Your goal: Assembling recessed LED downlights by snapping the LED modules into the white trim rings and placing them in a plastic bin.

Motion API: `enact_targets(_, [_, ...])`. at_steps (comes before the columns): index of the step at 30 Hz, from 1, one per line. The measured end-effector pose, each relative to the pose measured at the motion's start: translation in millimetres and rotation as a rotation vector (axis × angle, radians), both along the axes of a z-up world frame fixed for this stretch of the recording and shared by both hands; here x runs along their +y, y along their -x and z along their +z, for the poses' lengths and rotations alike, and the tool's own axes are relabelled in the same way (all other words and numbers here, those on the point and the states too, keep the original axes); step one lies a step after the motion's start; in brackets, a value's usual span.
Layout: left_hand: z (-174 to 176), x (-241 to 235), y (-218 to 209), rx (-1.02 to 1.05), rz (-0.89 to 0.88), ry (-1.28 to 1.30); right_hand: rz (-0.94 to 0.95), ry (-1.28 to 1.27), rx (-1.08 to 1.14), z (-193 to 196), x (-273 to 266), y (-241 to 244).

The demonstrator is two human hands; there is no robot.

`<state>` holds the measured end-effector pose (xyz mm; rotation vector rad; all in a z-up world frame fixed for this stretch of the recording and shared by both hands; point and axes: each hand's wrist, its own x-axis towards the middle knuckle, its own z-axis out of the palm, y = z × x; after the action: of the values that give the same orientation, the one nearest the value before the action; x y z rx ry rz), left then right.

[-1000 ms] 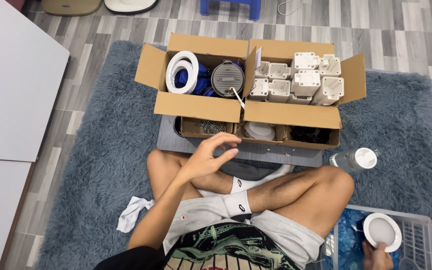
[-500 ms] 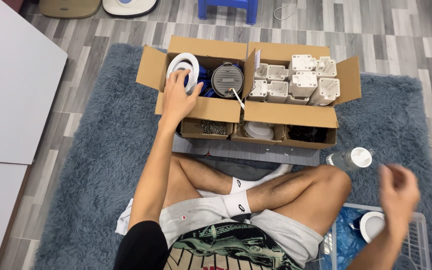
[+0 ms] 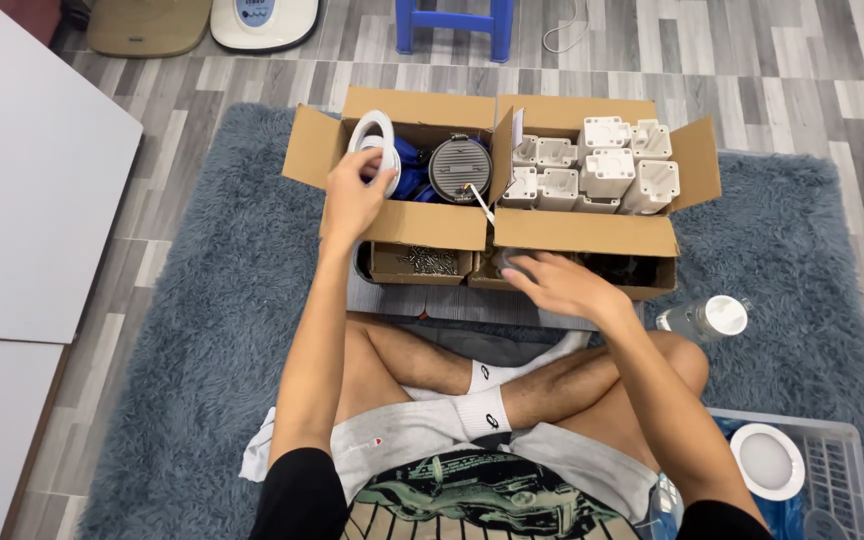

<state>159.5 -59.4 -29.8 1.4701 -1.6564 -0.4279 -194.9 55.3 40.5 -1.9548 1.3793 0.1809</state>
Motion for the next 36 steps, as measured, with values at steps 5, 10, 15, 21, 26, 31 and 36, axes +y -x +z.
enact_targets(5, [31.8, 26.4, 0.0, 0.38, -0.05, 0.007, -0.002, -0.085, 0.093, -33.3, -18.7, -4.2])
enact_targets(10, [64.6, 72.7, 14.4, 0.679, -0.158, 0.006, 0.059, -0.065, 0.137, -47.6, -19.2, -12.7])
enact_targets(15, [52.1, 105.1, 33.4, 0.817, -0.248, -0.073, 0.06, 0.236, 0.081, -58.1, -20.6, -1.9])
enact_targets(21, [38.9, 129.9, 67.6, 0.986, -0.288, -0.151, 0.106, 0.583, 0.073, -74.8, -18.3, 19.4])
enact_targets(26, [23.0, 135.9, 81.1, 1.113, -0.329, -0.213, 0.102, 0.703, -0.017, -58.9, -3.1, 25.8])
enact_targets(31, [18.3, 139.3, 92.2, 1.237, -0.307, -0.246, 0.053, 0.767, -0.094, -56.6, 9.0, 31.5])
enact_targets(36, [12.7, 137.9, 94.5, 1.27, -0.288, -0.258, -0.018, 0.913, -0.228, -52.1, 17.2, 33.8])
